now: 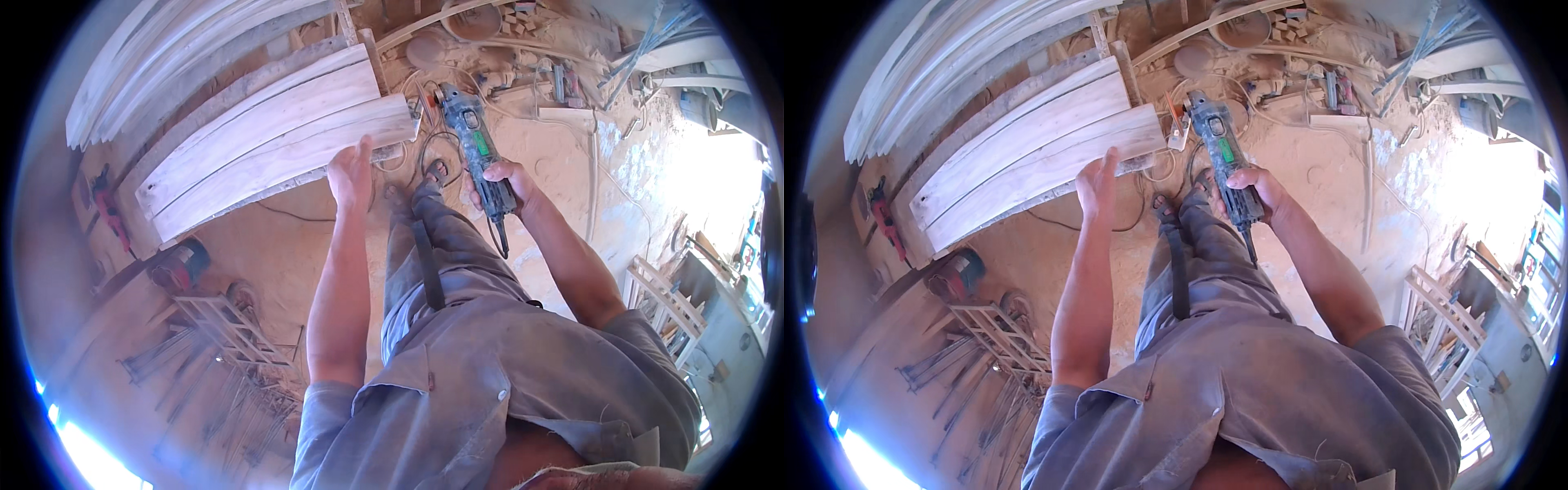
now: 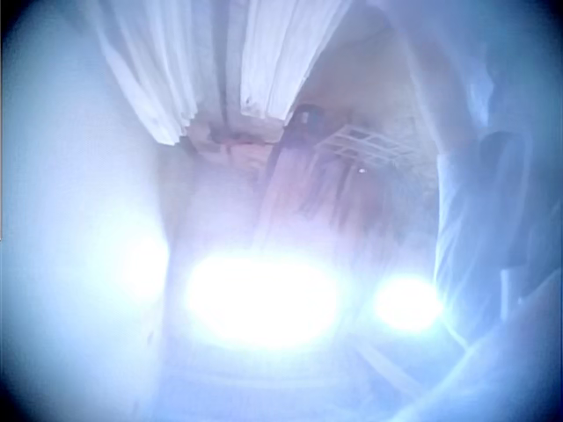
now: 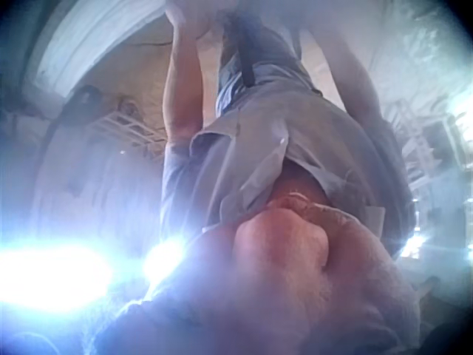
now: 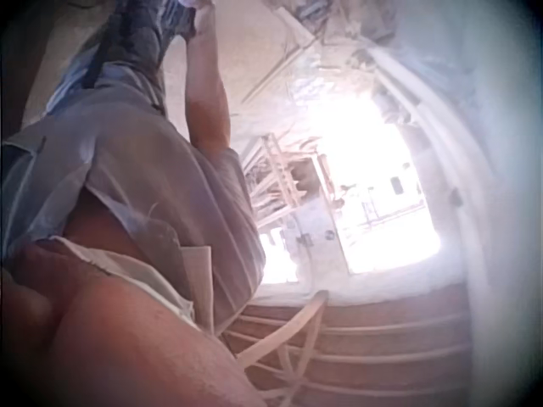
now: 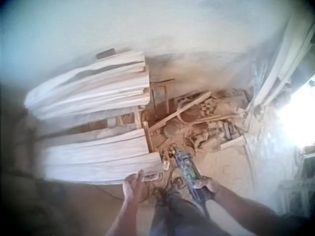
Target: The person assembles a wooden structure by placing planks onto a frame and securing them with a nail gun. They also use an angle grinder to smooth the edges of a plank before fitting it into the assembly.
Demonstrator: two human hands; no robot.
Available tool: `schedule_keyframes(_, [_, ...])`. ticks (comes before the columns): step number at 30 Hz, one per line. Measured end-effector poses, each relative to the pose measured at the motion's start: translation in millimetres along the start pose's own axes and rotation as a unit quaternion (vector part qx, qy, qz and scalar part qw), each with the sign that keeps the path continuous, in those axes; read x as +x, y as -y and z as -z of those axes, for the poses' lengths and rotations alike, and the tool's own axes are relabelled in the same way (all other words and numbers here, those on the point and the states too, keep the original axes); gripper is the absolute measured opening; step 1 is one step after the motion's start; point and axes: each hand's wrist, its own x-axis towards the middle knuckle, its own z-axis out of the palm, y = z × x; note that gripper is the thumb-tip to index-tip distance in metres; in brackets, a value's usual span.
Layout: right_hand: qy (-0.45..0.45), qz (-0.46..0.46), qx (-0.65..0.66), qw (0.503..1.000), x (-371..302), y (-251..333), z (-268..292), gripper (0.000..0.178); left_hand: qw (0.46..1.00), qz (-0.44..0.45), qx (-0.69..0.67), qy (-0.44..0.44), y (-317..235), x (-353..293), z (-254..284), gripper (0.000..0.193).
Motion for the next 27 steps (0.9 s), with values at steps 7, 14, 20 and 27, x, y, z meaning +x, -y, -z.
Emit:
schedule_keyframes(7, [-0.082, 0.029, -0.044, 0.995, 2.7, -4.8, -21.2, 0.046, 0.930, 0.113, -0.174, 0.302, -81.1, -44.8, -85.1, 0.060])
schedule_keyframes(14, [-0.173, 0.087, -0.087, 0.977, -5.9, -13.5, -33.1, 0.036, 0.945, 0.146, -0.195, 0.218, -67.4, -49.6, -124.3, 0.074])
schedule_keyframes(20, [-0.173, 0.074, -0.116, 0.975, -9.1, -10.6, -38.4, 0.036, 0.909, 0.235, -0.247, 0.238, -67.0, -45.4, -131.2, 0.064])
schedule_keyframes(27, [-0.071, 0.015, 0.034, 0.997, -14.8, -10.4, -3.4, 0.059, 0.956, 0.007, -0.146, 0.255, -41.8, -34.0, -58.6, 0.043])
